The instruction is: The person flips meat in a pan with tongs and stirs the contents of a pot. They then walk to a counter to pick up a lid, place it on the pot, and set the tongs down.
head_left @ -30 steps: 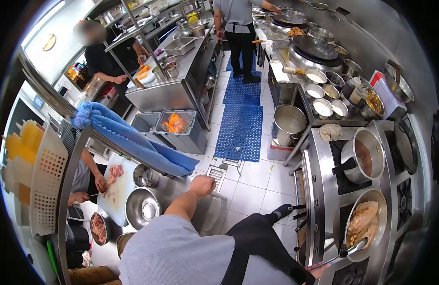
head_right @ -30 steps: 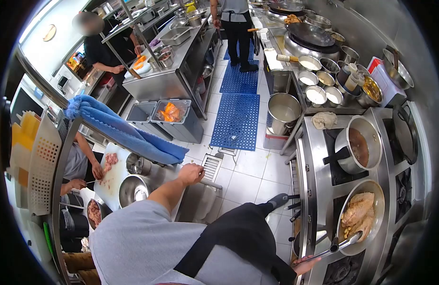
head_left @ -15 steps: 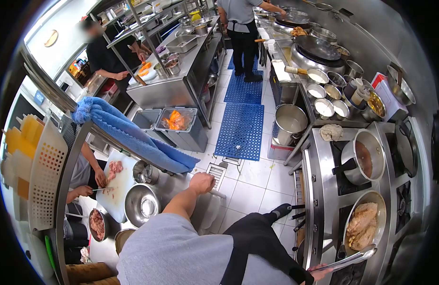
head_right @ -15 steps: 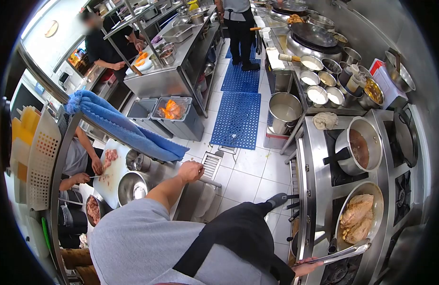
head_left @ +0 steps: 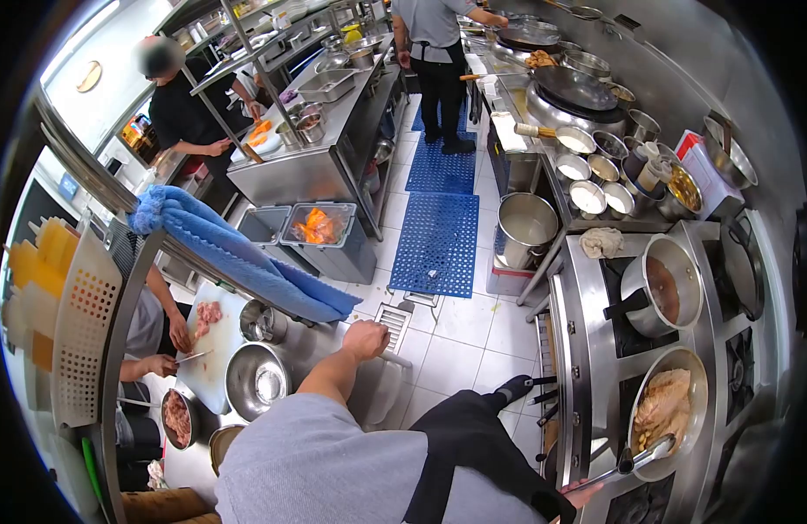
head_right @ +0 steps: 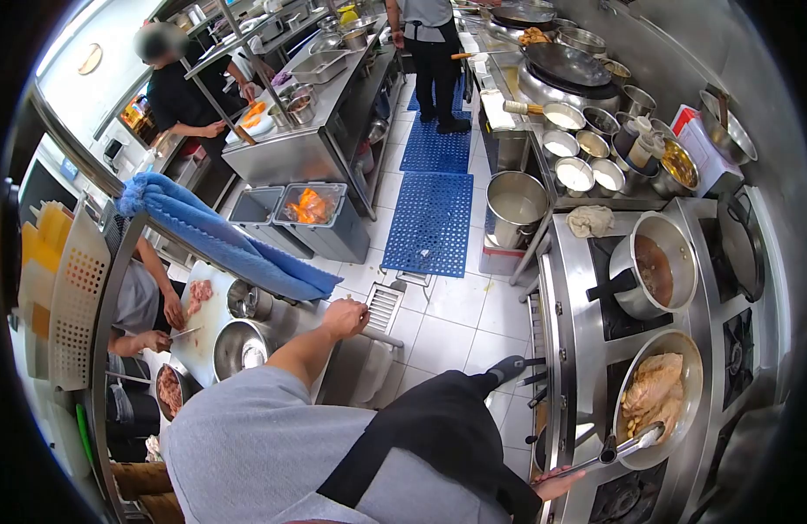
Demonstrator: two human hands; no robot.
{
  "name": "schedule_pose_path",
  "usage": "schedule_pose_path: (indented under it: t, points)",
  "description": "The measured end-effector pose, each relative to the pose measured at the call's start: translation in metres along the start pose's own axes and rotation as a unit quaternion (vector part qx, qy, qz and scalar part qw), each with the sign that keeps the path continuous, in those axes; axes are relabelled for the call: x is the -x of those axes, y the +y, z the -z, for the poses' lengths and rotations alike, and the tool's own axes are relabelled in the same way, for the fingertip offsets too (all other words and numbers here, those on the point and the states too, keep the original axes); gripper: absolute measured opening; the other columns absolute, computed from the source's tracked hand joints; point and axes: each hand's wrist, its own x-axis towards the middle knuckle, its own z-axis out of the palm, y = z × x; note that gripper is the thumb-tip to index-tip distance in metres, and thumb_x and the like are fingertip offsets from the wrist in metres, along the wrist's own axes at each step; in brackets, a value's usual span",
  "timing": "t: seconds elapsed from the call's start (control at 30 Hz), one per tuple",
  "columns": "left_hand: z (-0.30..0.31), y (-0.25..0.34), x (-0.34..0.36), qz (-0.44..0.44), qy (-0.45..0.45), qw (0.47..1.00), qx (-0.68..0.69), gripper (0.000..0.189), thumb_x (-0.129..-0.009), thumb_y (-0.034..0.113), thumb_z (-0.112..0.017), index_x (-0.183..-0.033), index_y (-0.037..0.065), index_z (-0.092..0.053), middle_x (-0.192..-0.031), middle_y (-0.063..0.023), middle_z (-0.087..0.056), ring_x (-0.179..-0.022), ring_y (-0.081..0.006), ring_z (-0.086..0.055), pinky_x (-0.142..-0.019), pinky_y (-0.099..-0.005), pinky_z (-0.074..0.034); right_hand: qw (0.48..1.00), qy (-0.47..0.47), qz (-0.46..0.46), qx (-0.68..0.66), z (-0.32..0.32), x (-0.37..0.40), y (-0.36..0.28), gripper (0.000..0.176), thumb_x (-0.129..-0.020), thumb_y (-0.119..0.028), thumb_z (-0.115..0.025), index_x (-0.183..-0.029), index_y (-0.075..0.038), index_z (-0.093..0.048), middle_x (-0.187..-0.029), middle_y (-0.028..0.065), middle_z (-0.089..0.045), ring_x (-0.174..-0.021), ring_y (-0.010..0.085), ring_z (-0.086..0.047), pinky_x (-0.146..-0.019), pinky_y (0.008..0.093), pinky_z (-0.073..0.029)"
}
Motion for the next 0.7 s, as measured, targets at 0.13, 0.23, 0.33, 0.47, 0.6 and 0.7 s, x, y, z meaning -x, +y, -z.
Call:
schedule_pose_path:
  t: [0.13, 0.23, 0.33, 0.47, 0.6, 0.7]
  points:
    - [0.005, 0.002, 0.001, -0.006, 0.003, 1.0, -0.005, 0.029, -0.09, 0.029, -0.051, -0.078, 0.008, -0.066, -0.08, -0.0144, -0.069, -0.081, -0.0328, -0.066, -0.075, -0.0456, -0.051, 1.0, -0.004, 0.001, -0.013, 0.0, -0.004, 0.002, 0.06, -0.091, -0.07, -0.041, -0.082, -0.011, -0.047, -0.051, -0.0012, -0.034, -0.036, 0.011, -0.03, -0.032, 0.0266, -0.023]
    - [0.002, 0.001, 0.001, 0.001, 0.001, 1.0, -0.004, 0.028, -0.09, 0.029, -0.051, -0.079, 0.008, -0.066, -0.081, -0.0143, -0.069, -0.082, -0.0326, -0.066, -0.076, -0.0457, -0.051, 1.0, 0.001, 0.0, -0.016, -0.002, 0.001, -0.001, 0.06, -0.091, -0.07, -0.042, -0.082, -0.011, -0.047, -0.051, -0.0013, -0.035, -0.036, 0.0107, -0.03, -0.032, 0.0267, -0.023]
    - [-0.003, -0.001, 0.0, -0.008, 0.011, 1.0, 0.001, 0.027, -0.089, 0.028, -0.052, -0.079, 0.008, -0.066, -0.082, -0.0139, -0.069, -0.082, -0.0321, -0.066, -0.076, -0.0458, -0.052, 1.0, 0.0, -0.018, -0.024, -0.006, 0.01, -0.007, 0.059, -0.091, -0.069, -0.042, -0.082, -0.011, -0.047, -0.051, -0.0015, -0.035, -0.036, 0.0105, -0.03, -0.032, 0.0266, -0.023]
    - [-0.001, 0.0, 0.001, -0.001, 0.004, 1.0, -0.005, 0.026, -0.089, 0.028, -0.052, -0.079, 0.009, -0.066, -0.082, -0.0129, -0.07, -0.083, -0.0316, -0.066, -0.076, -0.0458, -0.052, 0.999, -0.022, 0.008, -0.027, 0.002, 0.001, 0.002, 0.058, -0.091, -0.069, -0.042, -0.082, -0.012, -0.048, -0.052, -0.0018, -0.035, -0.037, 0.0105, -0.03, -0.032, 0.0266, -0.023]
    - [0.002, 0.002, 0.001, 0.004, -0.002, 1.0, -0.004, 0.026, -0.089, 0.028, -0.052, -0.079, 0.009, -0.067, -0.083, -0.0123, -0.07, -0.083, -0.0311, -0.066, -0.077, -0.0459, -0.052, 0.999, -0.017, -0.02, -0.024, 0.001, 0.008, -0.005, 0.058, -0.091, -0.069, -0.042, -0.082, -0.012, -0.048, -0.052, -0.0016, -0.034, -0.037, 0.0107, -0.03, -0.033, 0.0264, -0.024]
    - [-0.002, 0.001, 0.0, 0.002, 0.003, 1.0, -0.01, 0.026, -0.089, 0.028, -0.052, -0.079, 0.009, -0.067, -0.083, -0.0122, -0.07, -0.084, -0.0308, -0.066, -0.077, -0.0461, -0.052, 0.999, -0.021, -0.022, -0.026, 0.003, 0.003, -0.001, 0.058, -0.092, -0.069, -0.042, -0.082, -0.012, -0.047, -0.052, -0.0014, -0.034, -0.037, 0.0109, -0.03, -0.033, 0.0265, -0.024]
